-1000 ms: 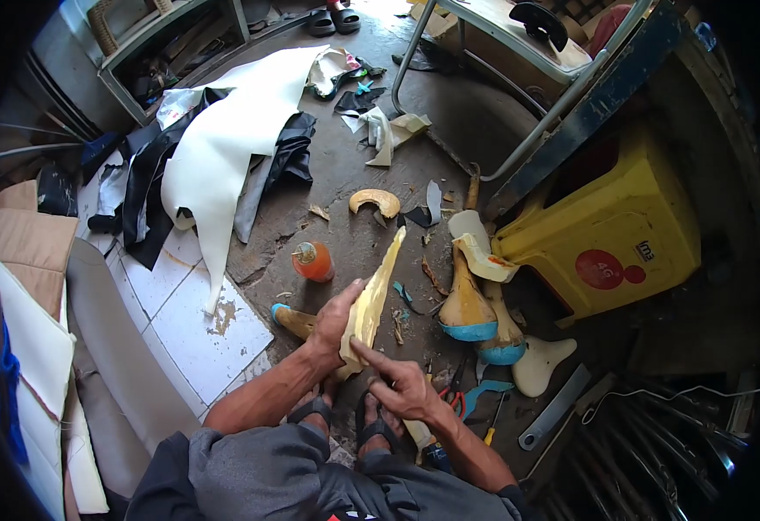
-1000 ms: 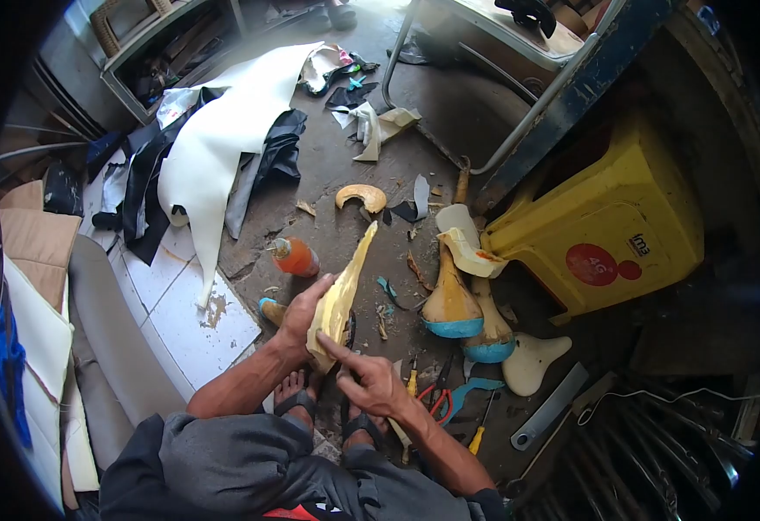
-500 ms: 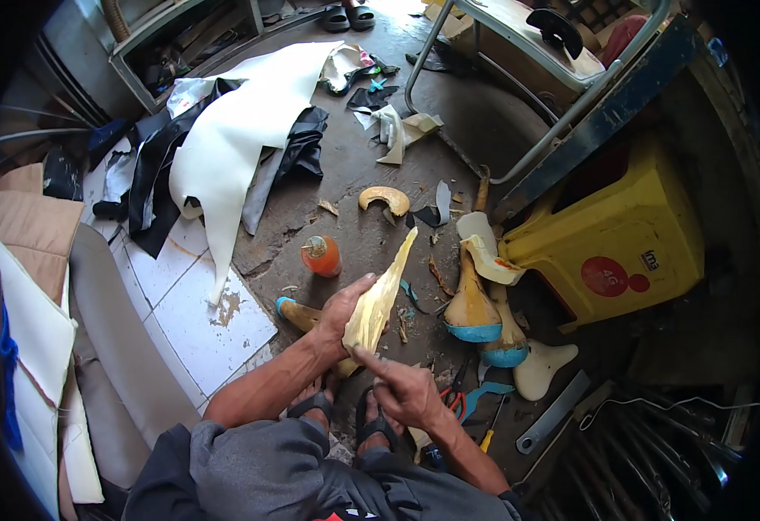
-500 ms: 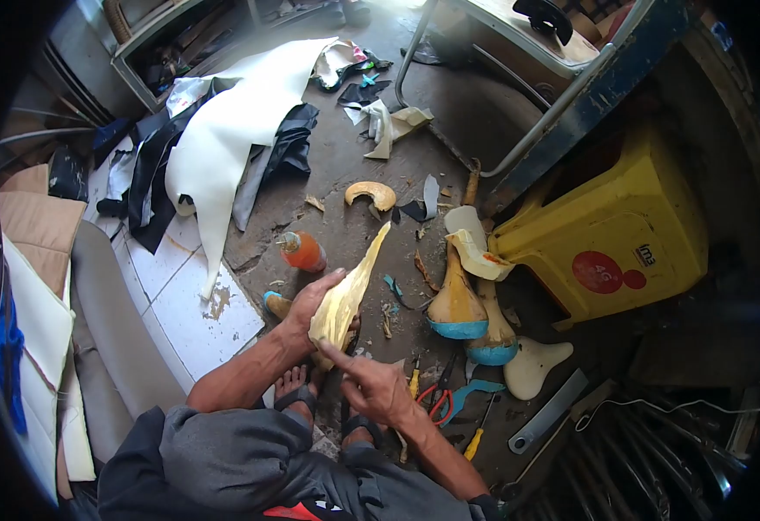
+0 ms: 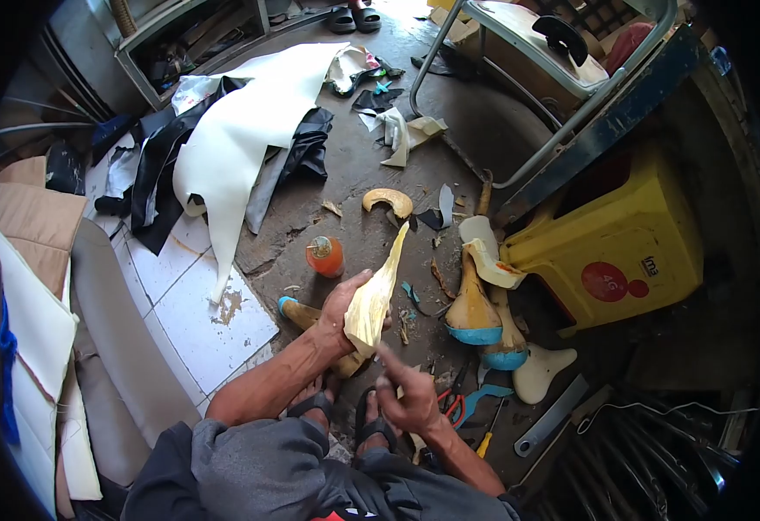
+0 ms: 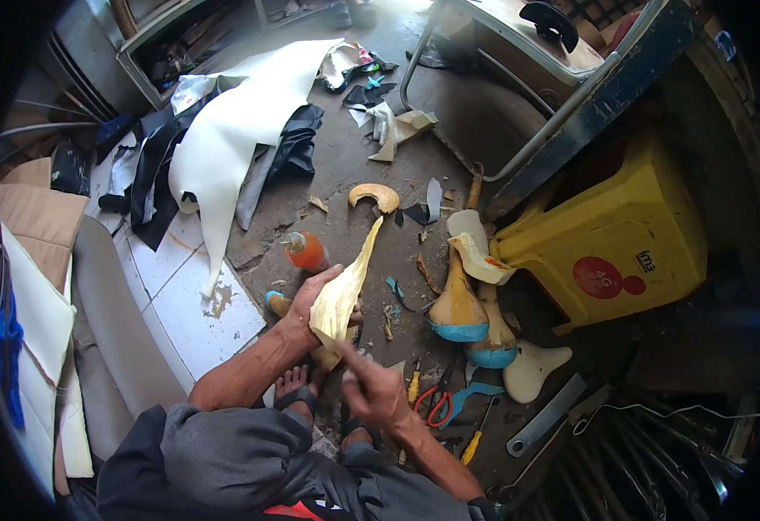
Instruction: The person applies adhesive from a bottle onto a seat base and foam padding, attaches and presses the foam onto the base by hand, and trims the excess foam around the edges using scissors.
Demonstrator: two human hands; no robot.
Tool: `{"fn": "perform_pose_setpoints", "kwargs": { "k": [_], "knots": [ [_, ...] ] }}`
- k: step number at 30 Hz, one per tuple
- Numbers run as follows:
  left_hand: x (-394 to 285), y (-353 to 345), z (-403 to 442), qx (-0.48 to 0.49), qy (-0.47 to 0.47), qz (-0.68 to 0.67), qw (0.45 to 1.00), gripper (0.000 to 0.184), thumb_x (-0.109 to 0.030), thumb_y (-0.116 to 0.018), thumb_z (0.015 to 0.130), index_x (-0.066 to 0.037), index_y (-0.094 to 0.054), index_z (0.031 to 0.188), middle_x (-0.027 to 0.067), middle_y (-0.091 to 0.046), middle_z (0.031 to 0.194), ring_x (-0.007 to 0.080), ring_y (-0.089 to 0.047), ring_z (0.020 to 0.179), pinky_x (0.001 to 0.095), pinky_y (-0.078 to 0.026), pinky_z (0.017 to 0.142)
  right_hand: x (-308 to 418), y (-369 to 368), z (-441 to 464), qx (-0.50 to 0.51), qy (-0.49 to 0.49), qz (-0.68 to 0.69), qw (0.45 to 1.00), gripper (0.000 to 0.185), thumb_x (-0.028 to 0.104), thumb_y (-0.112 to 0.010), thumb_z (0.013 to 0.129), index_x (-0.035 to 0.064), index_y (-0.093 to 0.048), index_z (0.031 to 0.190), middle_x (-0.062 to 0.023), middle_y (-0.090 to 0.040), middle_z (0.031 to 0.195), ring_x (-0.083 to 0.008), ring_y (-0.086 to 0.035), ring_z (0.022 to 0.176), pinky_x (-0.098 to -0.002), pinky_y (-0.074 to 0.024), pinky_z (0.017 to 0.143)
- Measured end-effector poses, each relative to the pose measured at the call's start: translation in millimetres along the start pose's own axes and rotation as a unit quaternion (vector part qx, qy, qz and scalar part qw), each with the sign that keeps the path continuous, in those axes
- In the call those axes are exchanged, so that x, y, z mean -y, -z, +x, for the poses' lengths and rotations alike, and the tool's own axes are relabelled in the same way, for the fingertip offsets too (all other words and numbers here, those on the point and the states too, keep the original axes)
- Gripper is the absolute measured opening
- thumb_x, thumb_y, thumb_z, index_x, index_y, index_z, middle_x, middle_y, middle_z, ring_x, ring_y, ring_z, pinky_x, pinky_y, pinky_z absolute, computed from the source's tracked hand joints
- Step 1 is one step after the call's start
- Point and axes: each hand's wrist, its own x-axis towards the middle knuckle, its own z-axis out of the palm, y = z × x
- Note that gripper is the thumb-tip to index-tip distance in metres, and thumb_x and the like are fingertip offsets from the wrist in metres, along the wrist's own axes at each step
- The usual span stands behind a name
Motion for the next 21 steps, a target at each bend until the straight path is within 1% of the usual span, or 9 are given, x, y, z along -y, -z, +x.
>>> {"fn": "perform_pose_setpoints", "kwargs": {
  "k": [6,8,10,12,13,14,16,20,21],
  "knots": [
    [5,-7,-2,0.017,0.000,0.024,1.000,0.043,-0.044,-0.049,0.105,-0.003,-0.062,0.113,0.0152,-0.068,0.078,0.0267,-0.066,0.063,0.0397,-0.056,0.061,-1,7,8,0.058,0.102,-0.147,0.982,0.061,-0.004,-0.061,0.084,0.0047,-0.058,0.144,-0.0133,-0.062,0.074,-0.0223,-0.062,0.059,-0.0345,-0.0504,0.058],
    [11,-12,-5,-0.042,-0.058,0.101,0.992,0.043,-0.044,-0.047,0.106,-0.004,-0.061,0.114,0.0132,-0.065,0.076,0.0235,-0.063,0.061,0.0368,-0.055,0.059,7,1,16,-0.055,0.031,-0.033,0.997,0.067,-0.004,-0.061,0.079,0.0082,-0.058,0.144,-0.0131,-0.063,0.076,-0.0299,-0.062,0.060,-0.0370,-0.0519,0.060],
    [16,-14,-7,-0.060,-0.065,0.109,0.990,0.043,-0.044,-0.047,0.106,-0.004,-0.061,0.114,0.0127,-0.066,0.076,0.0226,-0.063,0.061,0.0358,-0.056,0.059,11,-1,19,-0.039,-0.038,-0.054,0.997,0.069,-0.004,-0.062,0.078,0.0098,-0.057,0.145,-0.0138,-0.065,0.078,-0.0297,-0.065,0.062,-0.0371,-0.0540,0.062],
    [12,-15,-6,-0.074,-0.076,0.120,0.987,0.044,-0.044,-0.046,0.106,-0.004,-0.061,0.114,0.0122,-0.066,0.077,0.0217,-0.064,0.062,0.0348,-0.056,0.060,7,-7,15,0.020,0.076,-0.095,0.992,0.068,-0.003,-0.062,0.080,0.0092,-0.056,0.146,-0.0144,-0.066,0.077,-0.0252,-0.068,0.063,-0.0361,-0.0554,0.062],
    [8,-12,-6,-0.050,-0.062,0.105,0.991,0.044,-0.044,-0.046,0.106,-0.003,-0.062,0.113,0.0120,-0.067,0.078,0.0220,-0.066,0.063,0.0348,-0.058,0.061,14,1,11,0.139,0.093,-0.205,0.964,0.068,-0.002,-0.062,0.080,0.0092,-0.056,0.147,-0.0154,-0.067,0.078,-0.0226,-0.069,0.064,-0.0357,-0.0564,0.063],
    [5,-7,-7,-0.028,-0.047,0.088,0.995,0.045,-0.044,-0.046,0.106,-0.003,-0.062,0.112,0.0118,-0.068,0.080,0.0223,-0.068,0.065,0.0349,-0.060,0.062,11,1,12,0.141,0.094,-0.205,0.964,0.068,-0.002,-0.062,0.080,0.0092,-0.056,0.147,-0.0154,-0.067,0.078,-0.0226,-0.069,0.064,-0.0357,-0.0564,0.063],
    [4,-6,-8,-0.014,-0.045,0.107,0.993,0.042,-0.042,-0.048,0.106,-0.003,-0.062,0.113,0.0112,-0.070,0.083,0.0219,-0.070,0.069,0.0350,-0.061,0.064,4,1,17,0.026,0.100,-0.049,0.993,0.075,0.004,-0.064,0.080,0.0176,-0.051,0.152,-0.0133,-0.061,0.073,-0.0267,-0.065,0.061,-0.0398,-0.0523,0.057],
    [13,-19,-14,-0.020,-0.037,0.067,0.997,0.038,-0.039,-0.048,0.107,-0.004,-0.061,0.115,0.0102,-0.070,0.083,0.0212,-0.070,0.068,0.0337,-0.060,0.062,1,29,45,-0.067,-0.012,-0.150,0.986,0.071,0.003,-0.064,0.080,0.0199,-0.056,0.149,-0.0129,-0.060,0.073,-0.0292,-0.064,0.062,-0.0405,-0.0529,0.060],
    [14,-21,-15,-0.023,-0.038,0.079,0.996,0.038,-0.038,-0.048,0.107,-0.004,-0.060,0.117,0.0100,-0.070,0.083,0.0208,-0.070,0.068,0.0328,-0.060,0.062,-6,30,43,-0.031,0.015,-0.163,0.986,0.070,0.004,-0.064,0.081,0.0203,-0.055,0.149,-0.0131,-0.062,0.075,-0.0313,-0.064,0.063,-0.0414,-0.0533,0.061]
  ]
}}
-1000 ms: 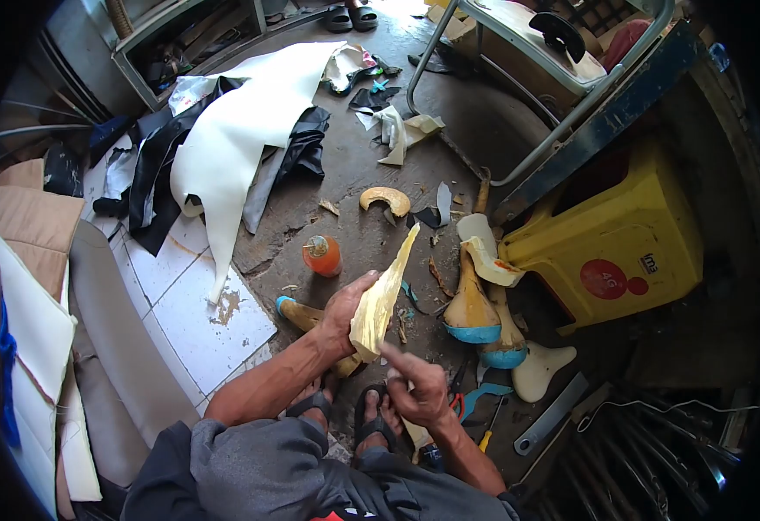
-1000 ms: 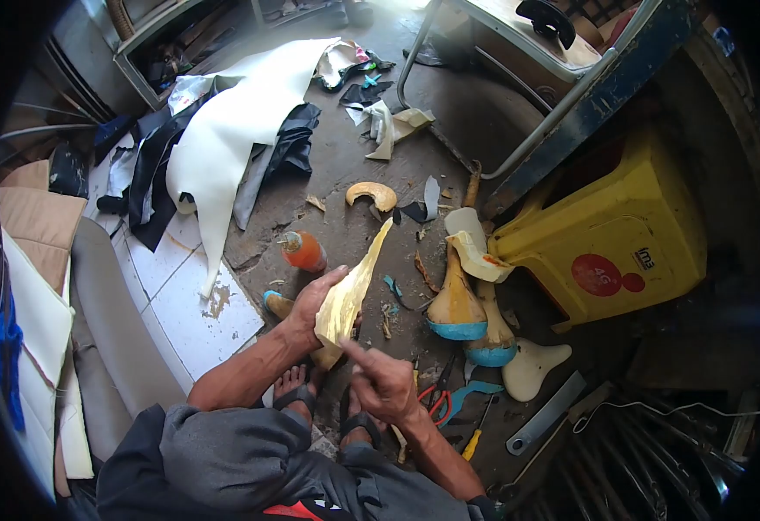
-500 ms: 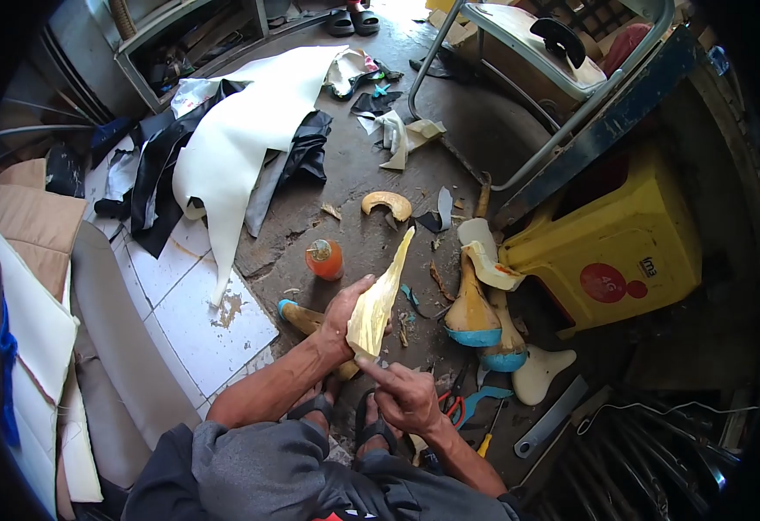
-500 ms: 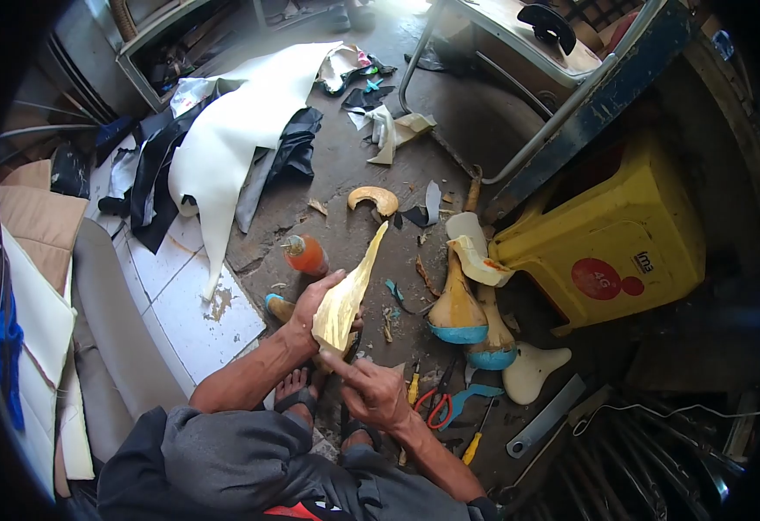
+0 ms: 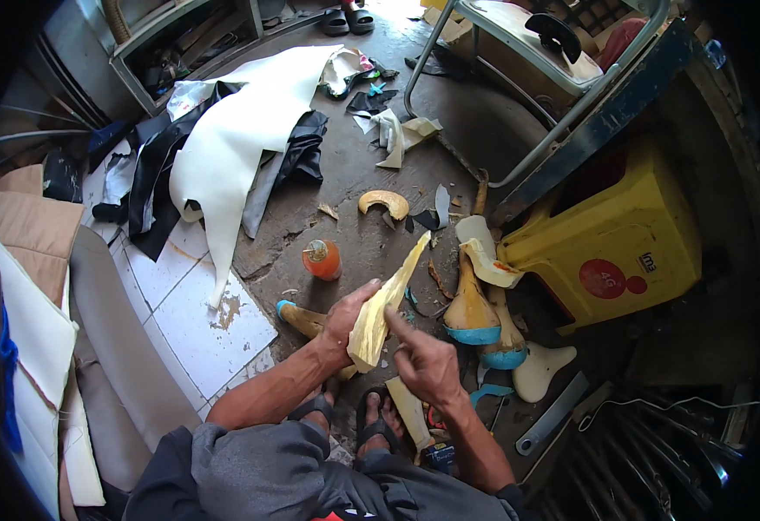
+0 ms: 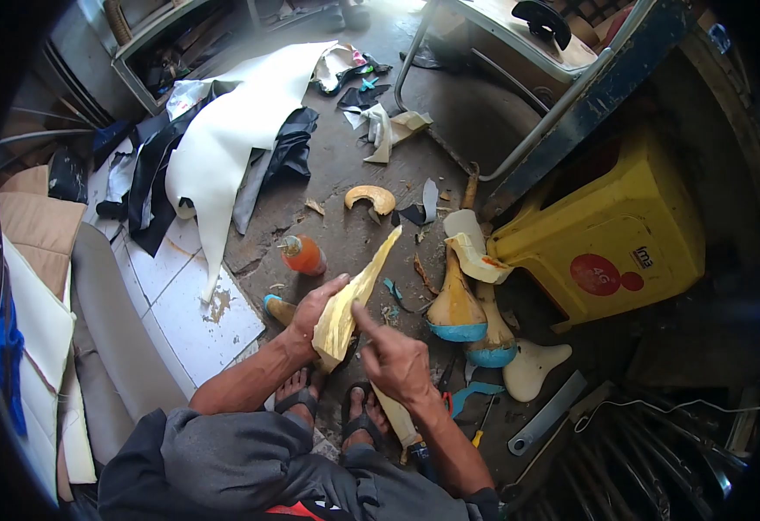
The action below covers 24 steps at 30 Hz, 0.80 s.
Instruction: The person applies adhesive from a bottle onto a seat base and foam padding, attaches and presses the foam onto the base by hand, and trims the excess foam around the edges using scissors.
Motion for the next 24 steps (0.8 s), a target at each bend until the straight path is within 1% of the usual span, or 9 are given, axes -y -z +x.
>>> {"fn": "perform_pose_setpoints", "kwargs": {
  "k": [1,3,5,7,8,16,20,22,24],
  "knots": [
    [-1,3,0,0.001,0.001,0.003,1.000,0.038,-0.038,-0.048,0.107,-0.004,-0.060,0.117,0.0100,-0.070,0.083,0.0208,-0.070,0.068,0.0328,-0.060,0.062,-1,-2,-7,-0.003,0.000,0.000,1.000,0.070,0.004,-0.064,0.081,0.0203,-0.055,0.149,-0.0131,-0.062,0.075,-0.0313,-0.064,0.063,-0.0414,-0.0533,0.061],
    [-5,8,-1,0.034,-0.003,0.060,0.998,0.038,-0.038,-0.047,0.108,-0.005,-0.061,0.120,0.0099,-0.070,0.085,0.0199,-0.070,0.066,0.0313,-0.060,0.060,0,-4,-16,0.097,0.076,0.052,0.991,0.069,0.005,-0.065,0.082,0.0204,-0.055,0.149,-0.0140,-0.062,0.076,-0.0322,-0.064,0.064,-0.0410,-0.0534,0.061],
    [-3,3,-5,0.006,-0.010,0.074,0.997,0.038,-0.039,-0.046,0.108,-0.006,-0.061,0.124,0.0082,-0.069,0.085,0.0190,-0.069,0.062,0.0314,-0.060,0.057,2,2,-15,0.123,0.068,0.009,0.990,0.067,0.005,-0.064,0.083,0.0193,-0.055,0.148,-0.0146,-0.063,0.077,-0.0328,-0.065,0.065,-0.0412,-0.0534,0.061],
    [0,-9,-9,-0.043,-0.026,0.068,0.996,0.040,-0.041,-0.045,0.109,-0.007,-0.060,0.124,0.0061,-0.068,0.084,0.0176,-0.068,0.061,0.0321,-0.060,0.056,-8,-1,-7,-0.055,-0.010,0.061,0.997,0.066,0.004,-0.064,0.083,0.0188,-0.057,0.147,-0.0146,-0.063,0.079,-0.0325,-0.064,0.065,-0.0420,-0.0529,0.061],
    [0,-10,-10,-0.041,-0.026,0.071,0.996,0.040,-0.041,-0.045,0.109,-0.007,-0.060,0.124,0.0061,-0.068,0.084,0.0176,-0.068,0.061,0.0321,-0.060,0.056,-13,3,0,-0.074,-0.028,0.034,0.996,0.067,0.003,-0.063,0.084,0.0183,-0.055,0.148,-0.0151,-0.064,0.082,-0.0321,-0.065,0.066,-0.0431,-0.0528,0.061],
    [6,-17,-20,0.010,0.016,0.157,0.987,0.050,-0.044,-0.044,0.109,-0.017,-0.049,0.150,0.0001,-0.063,0.101,0.0099,-0.065,0.072,0.0276,-0.060,0.059,-56,10,17,-0.079,0.022,-0.155,0.985,0.077,0.005,-0.066,0.082,0.0283,-0.048,0.154,-0.0085,-0.057,0.077,-0.0289,-0.061,0.061,-0.0416,-0.0517,0.057],
    [8,-18,-20,0.000,0.018,0.207,0.978,0.050,-0.045,-0.043,0.109,-0.019,-0.049,0.151,-0.0001,-0.062,0.106,0.0099,-0.064,0.074,0.0274,-0.060,0.060,-46,15,14,-0.044,0.047,-0.208,0.976,0.078,0.007,-0.067,0.083,0.0306,-0.047,0.154,-0.0064,-0.055,0.076,-0.0275,-0.058,0.057,-0.0411,-0.0512,0.055],
    [15,-14,-13,0.017,0.064,0.231,0.971,0.050,-0.045,-0.045,0.108,-0.019,-0.049,0.150,-0.0001,-0.064,0.104,0.0105,-0.065,0.075,0.0284,-0.061,0.061,-46,21,5,-0.046,0.029,-0.214,0.975,0.077,0.006,-0.067,0.083,0.0295,-0.048,0.154,-0.0065,-0.057,0.076,-0.0271,-0.059,0.058,-0.0414,-0.0512,0.055],
    [33,-7,4,0.048,0.104,0.198,0.973,0.049,-0.045,-0.046,0.108,-0.019,-0.050,0.150,0.0002,-0.065,0.103,0.0108,-0.066,0.076,0.0291,-0.061,0.060,-59,34,-8,-0.155,0.002,-0.162,0.975,0.075,0.005,-0.065,0.084,0.0269,-0.049,0.154,-0.0081,-0.060,0.075,-0.0271,-0.062,0.060,-0.0404,-0.0519,0.056]
  ]
}}
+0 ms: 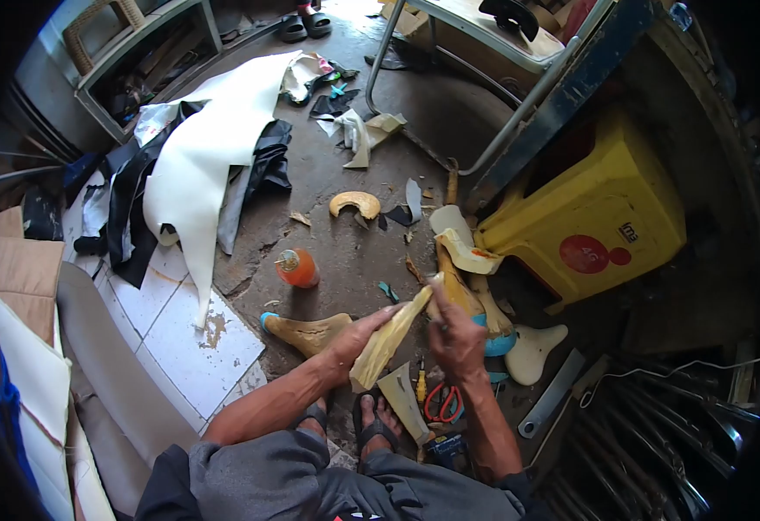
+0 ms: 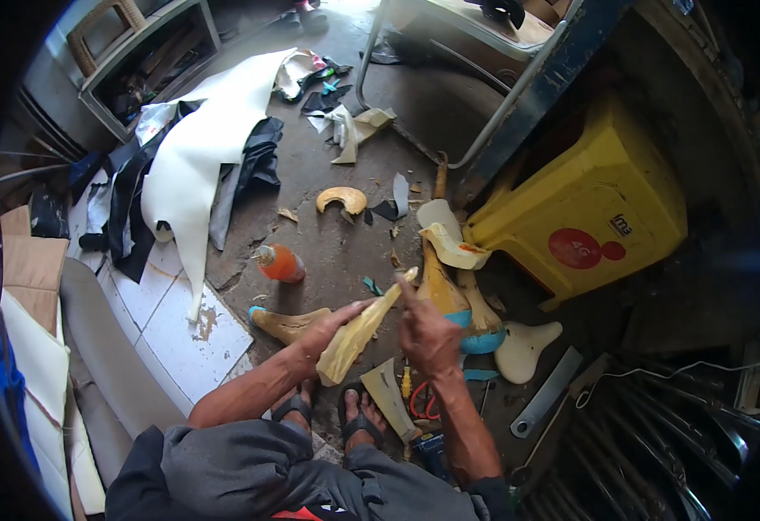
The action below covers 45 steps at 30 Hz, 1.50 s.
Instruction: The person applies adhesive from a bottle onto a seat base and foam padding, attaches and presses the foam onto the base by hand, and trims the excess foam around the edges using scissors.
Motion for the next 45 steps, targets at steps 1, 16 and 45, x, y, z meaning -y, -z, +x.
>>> {"fn": "perform_pose_setpoints", "kwargs": {
  "k": [1,16,45],
  "knots": [
    [8,-1,12,0.036,0.023,-0.034,0.999,0.049,-0.044,-0.047,0.107,-0.019,-0.051,0.149,0.0006,-0.066,0.102,0.0111,-0.067,0.076,0.0299,-0.062,0.060,-11,6,-5,0.002,-0.002,-0.006,1.000,0.075,0.005,-0.065,0.084,0.0269,-0.049,0.154,-0.0081,-0.060,0.075,-0.0271,-0.062,0.060,-0.0404,-0.0519,0.056],
    [47,-27,116,-0.056,0.151,-0.030,0.986,0.036,-0.037,-0.043,0.103,-0.005,-0.061,0.102,0.0084,-0.061,0.074,0.0221,-0.061,0.058,0.0381,-0.052,0.051,-90,12,-45,0.230,-0.053,-0.266,0.935,0.084,-0.001,-0.071,0.070,0.0354,-0.057,0.144,-0.0126,-0.051,0.138,-0.0355,-0.046,0.132,-0.0545,-0.0352,0.110],
    [17,-30,68,0.000,-0.023,-0.209,0.978,0.041,-0.043,-0.051,0.106,-0.011,-0.059,0.130,0.0055,-0.071,0.102,0.0206,-0.071,0.077,0.0370,-0.061,0.066,50,26,-9,0.212,-0.387,0.382,0.812,0.069,0.010,-0.051,0.088,0.0130,-0.044,0.157,-0.0038,-0.060,0.069,-0.0109,-0.056,0.060,-0.0305,-0.0488,0.060]
  ]
}}
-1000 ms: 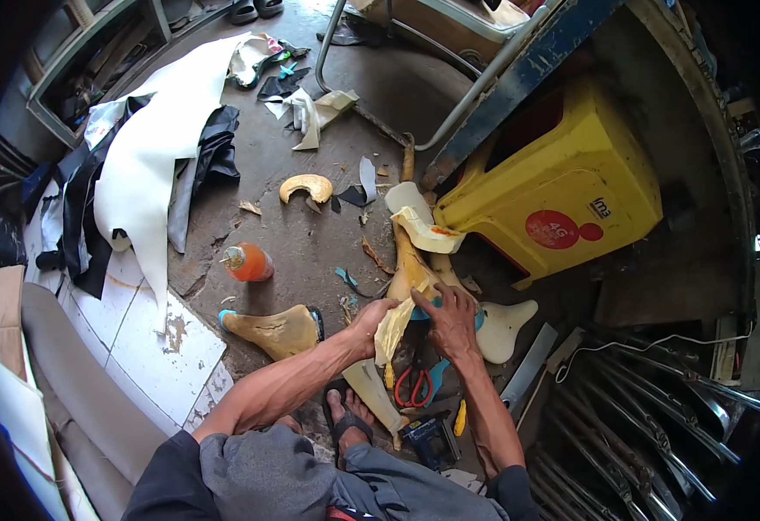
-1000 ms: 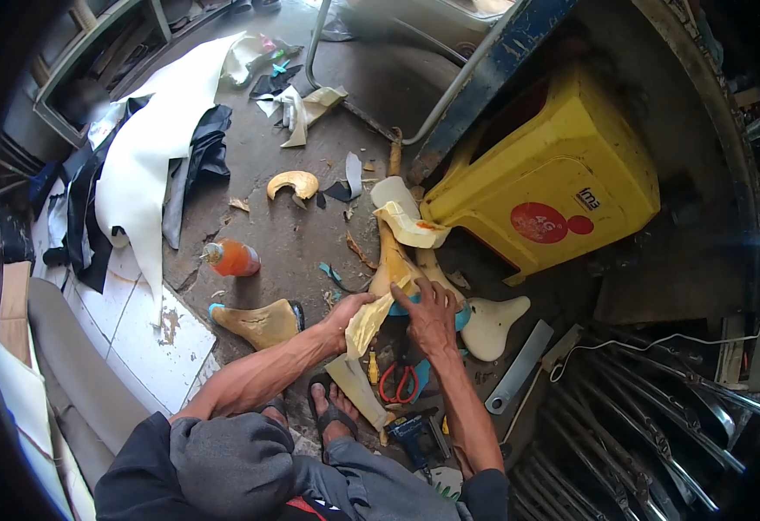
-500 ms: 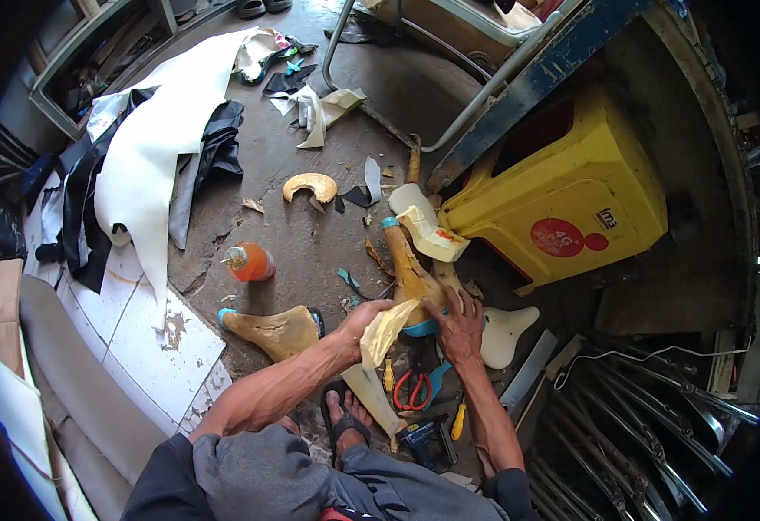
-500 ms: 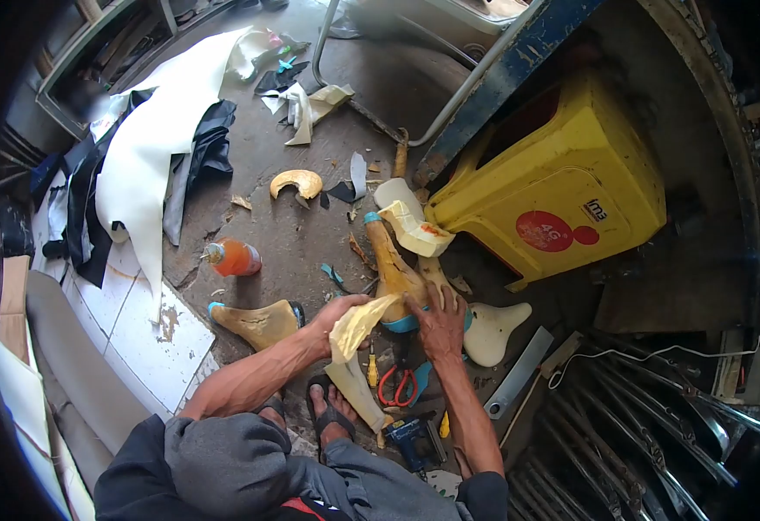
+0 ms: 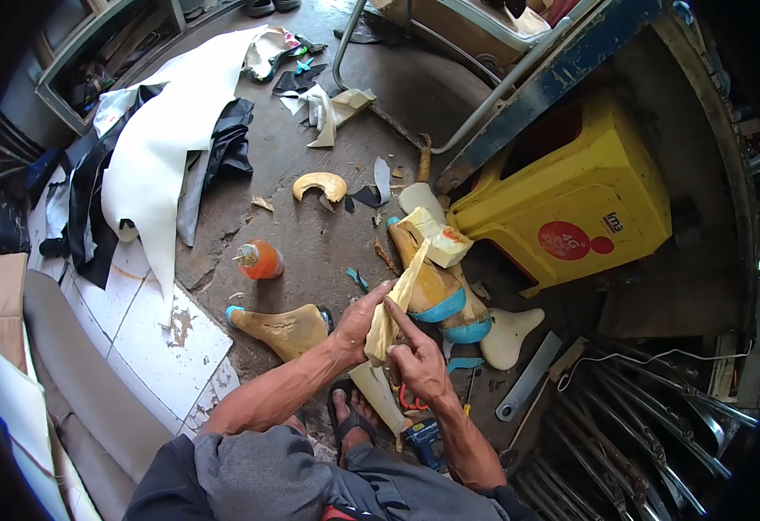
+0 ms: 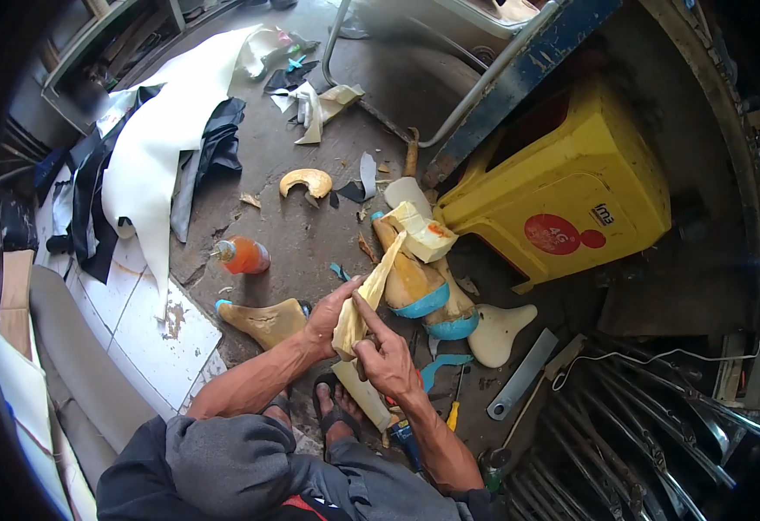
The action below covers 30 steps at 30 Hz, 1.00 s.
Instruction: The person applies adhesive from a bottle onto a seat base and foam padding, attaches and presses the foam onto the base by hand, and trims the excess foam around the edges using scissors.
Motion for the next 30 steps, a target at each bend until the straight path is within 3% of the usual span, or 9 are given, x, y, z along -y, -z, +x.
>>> {"fn": "perform_pose_setpoints", "kwargs": {
  "k": [3,4,6,9,12,17,21,25,30],
  "knots": [
    [-7,14,4,0.008,0.014,-0.005,1.000,0.042,-0.044,-0.054,0.104,-0.009,-0.060,0.126,0.0059,-0.070,0.098,0.0208,-0.070,0.075,0.0392,-0.061,0.063,-12,-9,-3,0.002,0.079,-0.151,0.985,0.070,0.013,-0.052,0.085,0.0197,-0.048,0.155,-0.0151,-0.058,0.064,-0.0140,-0.055,0.055,-0.0343,-0.0505,0.060],
    [-13,17,6,-0.020,0.021,0.016,0.999,0.044,-0.048,-0.054,0.102,-0.011,-0.062,0.125,0.0071,-0.068,0.090,0.0196,-0.068,0.063,0.0349,-0.059,0.051,-17,-11,-9,0.020,0.095,-0.212,0.972,0.068,0.013,-0.053,0.085,0.0200,-0.051,0.153,-0.0186,-0.057,0.060,-0.0159,-0.059,0.052,-0.0372,-0.0519,0.059],
    [-21,18,11,-0.046,0.008,-0.029,0.999,0.045,-0.049,-0.054,0.102,-0.010,-0.062,0.122,0.0078,-0.067,0.086,0.0219,-0.066,0.056,0.0355,-0.059,0.048,-22,-22,-19,0.024,0.179,-0.249,0.951,0.068,0.012,-0.055,0.085,0.0202,-0.051,0.152,-0.0196,-0.058,0.058,-0.0226,-0.064,0.051,-0.0406,-0.0538,0.060],
    [-29,22,7,-0.024,-0.008,-0.047,0.999,0.043,-0.046,-0.053,0.103,-0.007,-0.062,0.119,0.0072,-0.067,0.083,0.0226,-0.067,0.057,0.0376,-0.062,0.050,-14,-24,-24,0.017,0.156,-0.181,0.971,0.068,0.012,-0.057,0.085,0.0202,-0.051,0.152,-0.0204,-0.060,0.060,-0.0283,-0.068,0.054,-0.0413,-0.0553,0.060],
    [-30,20,3,-0.002,-0.020,-0.072,0.997,0.041,-0.043,-0.052,0.104,-0.005,-0.063,0.116,0.0072,-0.068,0.083,0.0231,-0.067,0.058,0.0385,-0.063,0.052,-20,-25,-17,-0.021,0.190,-0.275,0.942,0.070,0.002,-0.056,0.082,0.0132,-0.053,0.151,-0.0116,-0.047,0.056,-0.0175,-0.051,0.044,-0.0342,-0.0475,0.053],
    [-38,20,-2,0.024,0.014,-0.083,0.996,0.039,-0.043,-0.054,0.103,-0.005,-0.064,0.109,0.0128,-0.067,0.077,0.0271,-0.062,0.060,0.0405,-0.056,0.057,-23,-24,-18,-0.071,0.239,-0.300,0.921,0.075,0.009,-0.062,0.081,0.0207,-0.048,0.154,-0.0146,-0.062,0.060,-0.0312,-0.064,0.051,-0.0428,-0.0540,0.055],
    [-41,21,-2,0.033,0.014,-0.071,0.997,0.040,-0.040,-0.052,0.104,-0.003,-0.061,0.116,0.0115,-0.067,0.082,0.0260,-0.065,0.063,0.0429,-0.060,0.060,-25,-31,-23,-0.017,0.346,-0.376,0.860,0.077,0.003,-0.065,0.077,0.0193,-0.052,0.152,-0.0109,-0.057,0.059,-0.0282,-0.060,0.049,-0.0399,-0.0499,0.051],
    [-41,20,-7,0.012,-0.002,-0.131,0.991,0.039,-0.039,-0.054,0.103,-0.002,-0.063,0.109,0.0147,-0.064,0.080,0.0284,-0.062,0.067,0.0399,-0.055,0.061,-35,-27,-15,-0.107,0.347,-0.482,0.797,0.078,0.005,-0.068,0.076,0.0231,-0.054,0.150,-0.0057,-0.052,0.062,-0.0250,-0.054,0.046,-0.0379,-0.0469,0.046],
    [-45,21,-10,0.005,-0.016,-0.129,0.992,0.037,-0.036,-0.053,0.103,0.000,-0.063,0.107,0.0152,-0.064,0.082,0.0259,-0.060,0.068,0.0385,-0.055,0.062,-53,-26,-19,-0.078,0.361,-0.529,0.764,0.081,0.007,-0.068,0.077,0.0240,-0.049,0.153,-0.0055,-0.047,0.062,-0.0229,-0.054,0.047,-0.0371,-0.0470,0.046]
  ]
}}
